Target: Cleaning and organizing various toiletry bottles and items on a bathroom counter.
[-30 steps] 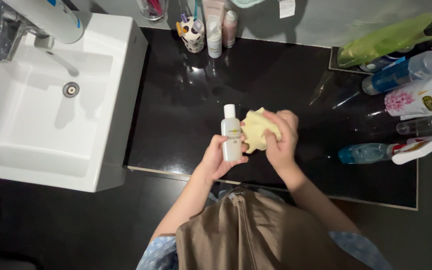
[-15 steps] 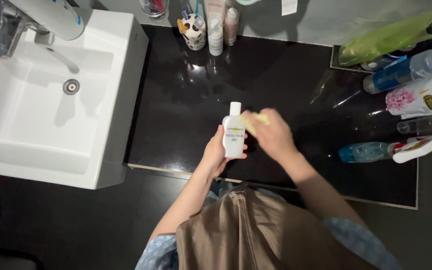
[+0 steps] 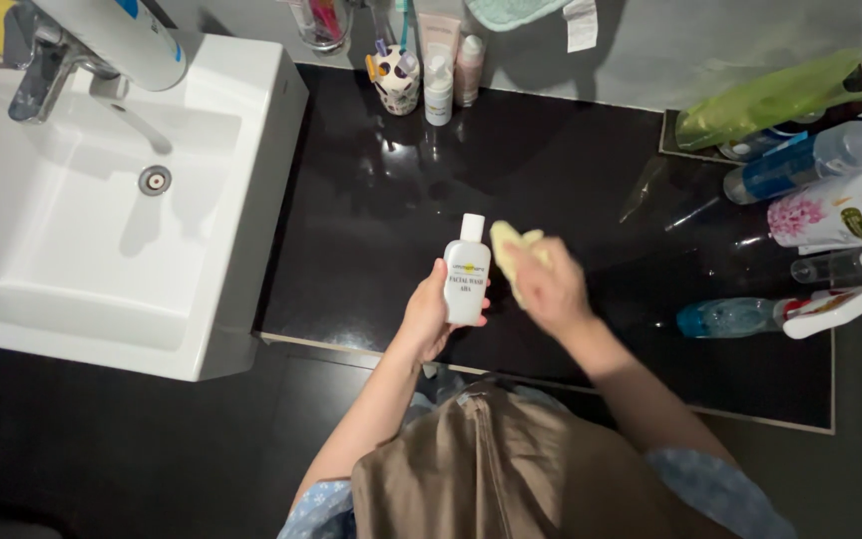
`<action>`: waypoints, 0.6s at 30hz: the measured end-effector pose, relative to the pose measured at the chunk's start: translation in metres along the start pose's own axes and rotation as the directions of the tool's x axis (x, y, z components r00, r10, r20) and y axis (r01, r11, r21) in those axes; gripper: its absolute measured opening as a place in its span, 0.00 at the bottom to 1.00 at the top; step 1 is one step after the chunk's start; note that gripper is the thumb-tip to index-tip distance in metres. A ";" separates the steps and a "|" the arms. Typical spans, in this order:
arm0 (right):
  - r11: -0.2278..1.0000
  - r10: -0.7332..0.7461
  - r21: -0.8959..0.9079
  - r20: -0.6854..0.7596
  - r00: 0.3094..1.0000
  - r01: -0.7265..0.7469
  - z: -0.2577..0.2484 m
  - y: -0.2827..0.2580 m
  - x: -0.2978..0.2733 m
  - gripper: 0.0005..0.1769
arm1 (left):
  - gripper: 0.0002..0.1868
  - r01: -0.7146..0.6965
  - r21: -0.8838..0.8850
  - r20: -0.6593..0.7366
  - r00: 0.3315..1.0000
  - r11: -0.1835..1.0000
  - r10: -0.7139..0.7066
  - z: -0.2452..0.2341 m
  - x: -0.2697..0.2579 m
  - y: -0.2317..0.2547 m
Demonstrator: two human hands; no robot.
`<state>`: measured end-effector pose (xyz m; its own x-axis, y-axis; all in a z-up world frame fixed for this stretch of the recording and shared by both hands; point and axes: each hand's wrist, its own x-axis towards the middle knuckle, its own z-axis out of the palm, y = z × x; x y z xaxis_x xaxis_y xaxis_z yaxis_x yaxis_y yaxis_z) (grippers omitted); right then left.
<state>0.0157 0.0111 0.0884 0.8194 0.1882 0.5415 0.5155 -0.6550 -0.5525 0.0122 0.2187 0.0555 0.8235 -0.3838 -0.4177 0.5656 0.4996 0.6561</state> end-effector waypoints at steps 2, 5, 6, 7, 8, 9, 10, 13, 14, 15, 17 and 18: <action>0.987 -0.157 0.040 0.005 0.988 0.157 0.005 -0.013 -0.006 0.21 | 0.35 0.005 -0.009 -0.019 1.000 1.000 -0.005 -0.003 0.005 -0.009; 0.930 -0.368 0.043 0.079 0.927 0.365 0.002 -0.026 -0.003 0.23 | 0.35 0.020 -0.024 -0.029 0.999 1.000 -0.021 -0.008 0.010 -0.019; 0.903 -0.425 0.017 0.163 0.890 0.429 -0.001 -0.029 0.000 0.24 | 0.35 0.023 -0.039 -0.027 0.999 0.999 -0.024 -0.009 0.011 -0.022; 0.903 -0.425 0.019 0.164 0.890 0.428 0.000 -0.023 -0.001 0.24 | 0.35 0.023 -0.040 -0.028 0.999 0.999 -0.025 -0.008 0.008 -0.019; 0.917 -0.395 -0.003 0.139 0.908 0.400 0.002 -0.016 0.000 0.23 | 0.35 0.034 0.007 -0.030 0.999 0.999 -0.034 -0.006 0.007 -0.013; 0.929 -0.365 -0.024 0.113 0.924 0.370 0.003 -0.010 0.000 0.22 | 0.36 0.044 0.054 -0.032 0.999 0.998 -0.042 -0.003 0.006 -0.007; 0.929 -0.364 -0.029 0.112 0.925 0.369 0.005 -0.010 -0.003 0.22 | 0.36 0.045 0.055 -0.028 0.999 0.997 -0.044 -0.003 0.007 -0.007; 0.963 -0.258 -0.077 0.014 0.966 0.258 0.014 -0.013 -0.013 0.21 | 0.37 0.049 0.032 -0.030 0.998 0.998 -0.048 -0.005 0.007 -0.006; 0.984 -0.174 -0.016 0.042 0.984 0.175 0.016 -0.018 -0.019 0.22 | 0.37 0.064 0.013 -0.044 0.997 0.998 -0.063 -0.005 0.005 -0.007; 0.995 -0.091 0.042 0.075 0.993 0.088 0.018 -0.023 -0.026 0.22 | 0.37 0.078 -0.006 -0.058 0.995 0.997 -0.079 -0.005 0.002 -0.008; 0.988 -0.152 0.032 0.141 0.978 0.149 0.008 -0.025 -0.022 0.23 | 0.36 0.089 0.009 -0.070 0.994 0.996 -0.089 -0.005 -0.001 -0.012; 0.976 -0.215 0.026 0.208 0.954 0.215 0.002 -0.026 -0.020 0.25 | 0.35 0.096 0.022 -0.081 0.992 0.995 -0.094 -0.004 -0.003 -0.014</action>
<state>-0.0129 0.0257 0.0906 0.7229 0.4728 0.5039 0.6858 -0.5803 -0.4393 0.0025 0.2162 0.0451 0.7676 -0.3647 -0.5271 0.6410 0.4432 0.6267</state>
